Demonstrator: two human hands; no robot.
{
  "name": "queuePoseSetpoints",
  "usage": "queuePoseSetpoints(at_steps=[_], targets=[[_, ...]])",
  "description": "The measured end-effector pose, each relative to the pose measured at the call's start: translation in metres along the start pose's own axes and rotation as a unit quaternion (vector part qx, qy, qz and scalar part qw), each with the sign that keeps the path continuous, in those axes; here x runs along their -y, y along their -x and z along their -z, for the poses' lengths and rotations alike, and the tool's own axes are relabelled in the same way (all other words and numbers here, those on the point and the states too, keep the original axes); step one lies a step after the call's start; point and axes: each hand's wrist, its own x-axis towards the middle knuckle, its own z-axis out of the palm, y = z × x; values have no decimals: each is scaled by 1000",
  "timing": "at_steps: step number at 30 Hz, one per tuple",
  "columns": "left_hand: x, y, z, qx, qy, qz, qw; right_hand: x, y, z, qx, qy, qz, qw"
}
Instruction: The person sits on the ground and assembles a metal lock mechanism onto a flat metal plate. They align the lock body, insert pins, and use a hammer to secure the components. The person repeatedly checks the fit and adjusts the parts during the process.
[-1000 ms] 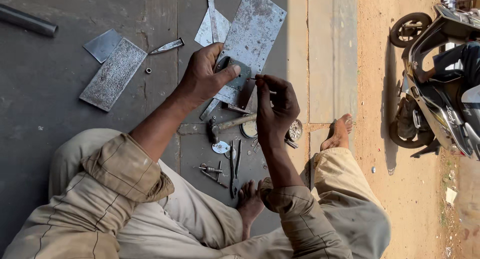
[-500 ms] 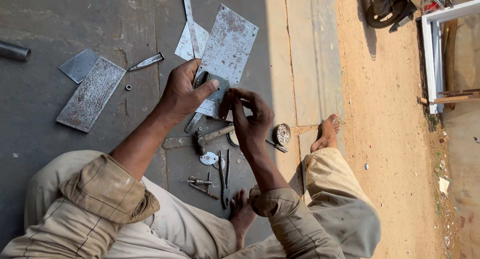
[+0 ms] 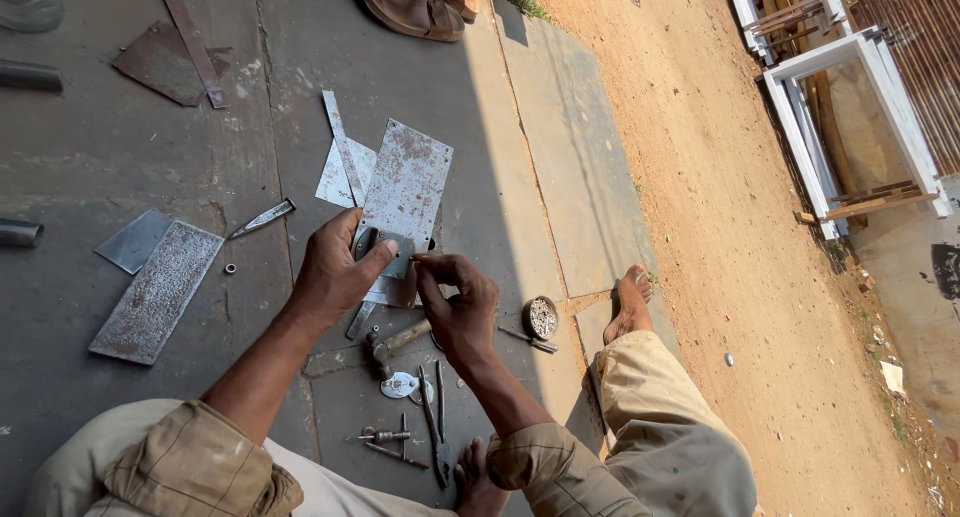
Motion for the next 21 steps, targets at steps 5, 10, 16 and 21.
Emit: queuePoseSetpoints(at_steps=[5, 10, 16, 21], targets=[[3, 3, -2, 1, -54, 26, 998, -2, 3, 1, 10, -9, -9, 1000], [9, 0, -1, 0, -75, 27, 997, -2, 4, 1, 18, 12, -21, 1000], [6, 2, -1, 3, -68, 25, 997, -7, 6, 1, 31, -7, 7, 999], [5, 2, -3, 10, -62, 31, 998, -12, 6, 0, 41, 32, 14, 999]])
